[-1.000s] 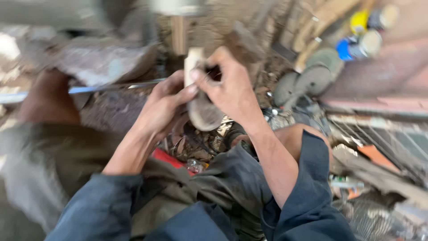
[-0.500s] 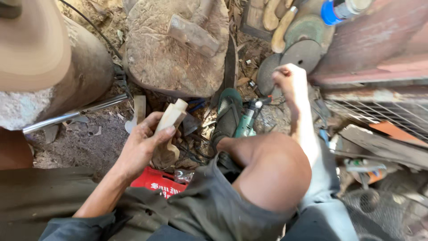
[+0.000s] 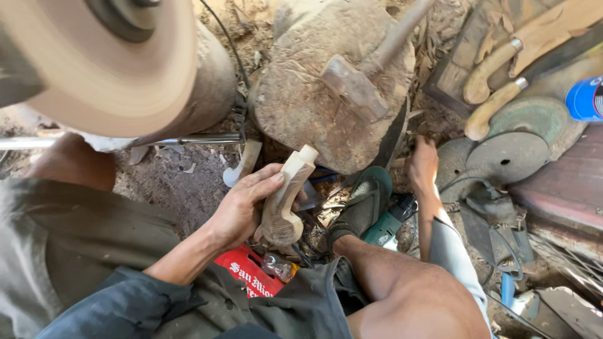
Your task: The person holds a small wooden piece against a rotating grinding wheel, shaping and smoothing its edges. The person repeatedly repositions the wood to grind different sides and occasionally pauses to inspect the surface before continuing.
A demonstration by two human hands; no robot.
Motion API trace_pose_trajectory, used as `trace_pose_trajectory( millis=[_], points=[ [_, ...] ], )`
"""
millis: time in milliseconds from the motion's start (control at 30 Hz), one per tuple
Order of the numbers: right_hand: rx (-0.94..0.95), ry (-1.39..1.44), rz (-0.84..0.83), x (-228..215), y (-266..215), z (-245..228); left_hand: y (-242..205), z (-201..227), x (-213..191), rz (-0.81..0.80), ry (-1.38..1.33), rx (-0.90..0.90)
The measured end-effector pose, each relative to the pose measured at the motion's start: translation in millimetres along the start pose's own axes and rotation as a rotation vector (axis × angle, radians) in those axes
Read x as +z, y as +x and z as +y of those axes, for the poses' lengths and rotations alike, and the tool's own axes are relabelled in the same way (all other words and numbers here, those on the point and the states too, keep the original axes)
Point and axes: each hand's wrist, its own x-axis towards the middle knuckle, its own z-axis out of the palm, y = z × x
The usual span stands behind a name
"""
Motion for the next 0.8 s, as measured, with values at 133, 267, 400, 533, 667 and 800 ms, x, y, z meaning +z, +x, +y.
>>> trace_pose_trajectory(
  millis=[133,267,400,533,667,800],
  points=[
    [0.503,1.096,-0.153,-78.8,-5.6,-70.1,-17.6,14.4,3.3,-0.03,0.008,0.046],
    [0.08,1.457,-0.467,-203.2,-39.1,-169.7,-45.9,24.7,14.6,-0.053,0.208,0.133],
    [-0.029,1.463,-0.655,-287.7,-73.6,-287.3,-88.4,39.2,23.2,-0.067,0.512,0.31],
    [-0.01,1.353,-0.602,-313.1,-110.6,-373.8,-132.8,54.8,13.3,-0.154,0.456,0.404],
    [-0.05,1.448,-0.483,-292.5,-138.3,-423.4,-168.0,66.1,-1.6,-0.134,0.43,0.398],
    [-0.113,1.508,-0.45,-255.5,-150.2,-449.4,-187.0,76.0,-18.1,-0.163,0.476,0.635]
  ],
)
